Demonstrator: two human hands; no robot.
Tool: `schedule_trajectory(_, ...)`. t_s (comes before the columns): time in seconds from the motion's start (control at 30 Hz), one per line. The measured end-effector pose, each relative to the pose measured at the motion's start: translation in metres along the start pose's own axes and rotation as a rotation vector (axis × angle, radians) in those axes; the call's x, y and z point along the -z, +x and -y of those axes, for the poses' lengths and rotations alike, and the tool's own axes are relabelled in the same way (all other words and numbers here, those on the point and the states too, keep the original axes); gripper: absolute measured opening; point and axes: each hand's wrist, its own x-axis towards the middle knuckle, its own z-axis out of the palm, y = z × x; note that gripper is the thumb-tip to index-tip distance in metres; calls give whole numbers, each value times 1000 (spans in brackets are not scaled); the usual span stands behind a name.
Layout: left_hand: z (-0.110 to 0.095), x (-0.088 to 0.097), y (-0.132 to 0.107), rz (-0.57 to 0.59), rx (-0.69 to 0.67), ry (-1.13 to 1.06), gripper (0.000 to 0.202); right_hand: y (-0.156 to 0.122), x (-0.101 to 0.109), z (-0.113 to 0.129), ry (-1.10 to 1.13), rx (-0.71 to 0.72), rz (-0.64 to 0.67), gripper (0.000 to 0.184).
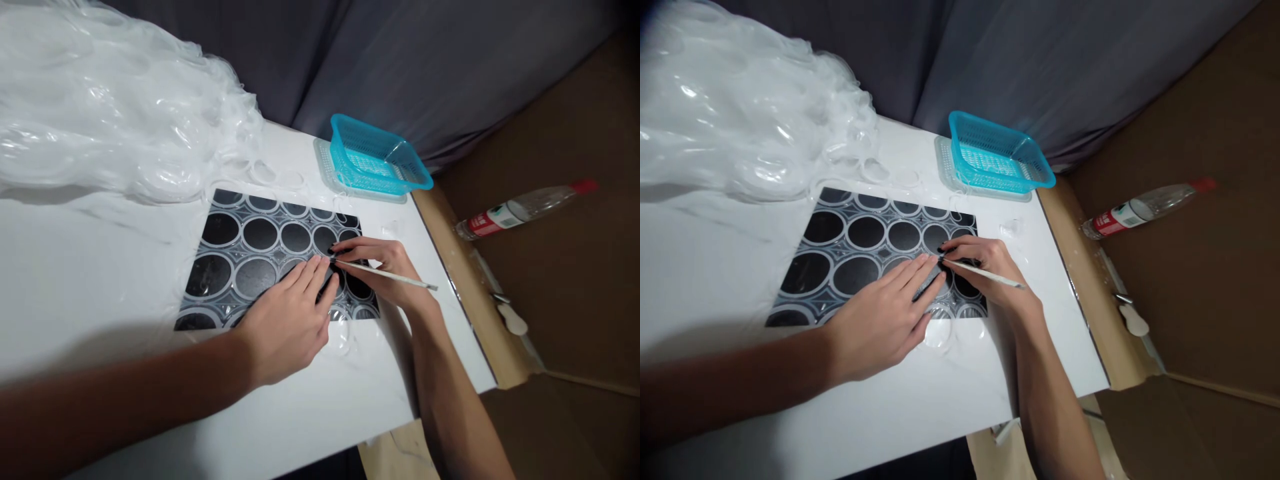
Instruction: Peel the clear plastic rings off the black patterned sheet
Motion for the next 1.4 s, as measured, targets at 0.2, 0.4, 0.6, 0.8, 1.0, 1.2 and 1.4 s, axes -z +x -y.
schedule_trajectory(0.2, 0, 1, 0, -17, -9, 3, 67, 0, -5, -1, -7, 1, -1, 12)
schedule_trajectory(0.4, -1, 1, 0, -11, -2, 22, 68, -2, -9, 0, -53, 9, -5, 16)
schedule_trajectory(0.6, 0, 1, 0, 1, -10, -1, 67, -2, -7, 2, -90, 36, 13, 17)
schedule_trajectory(0.8, -1, 1, 0, -4, -3, -15, 67, 1, -12, 2, -172, 21, -23, 20)
schedule_trajectory(1.0, -1, 0, -1, -23, 3, -12, 67, 5, -23, 9, -150, -18, -136, 21)
schedule_trajectory(1.2, -1, 0, -1, -53, 6, 10, 66, 5, -37, 8, -223, -34, -179, 23)
schedule_trajectory(1.4, -2, -1, -2, -70, 18, 4, 64, 14, -42, 4, -191, -5, -305, 22)
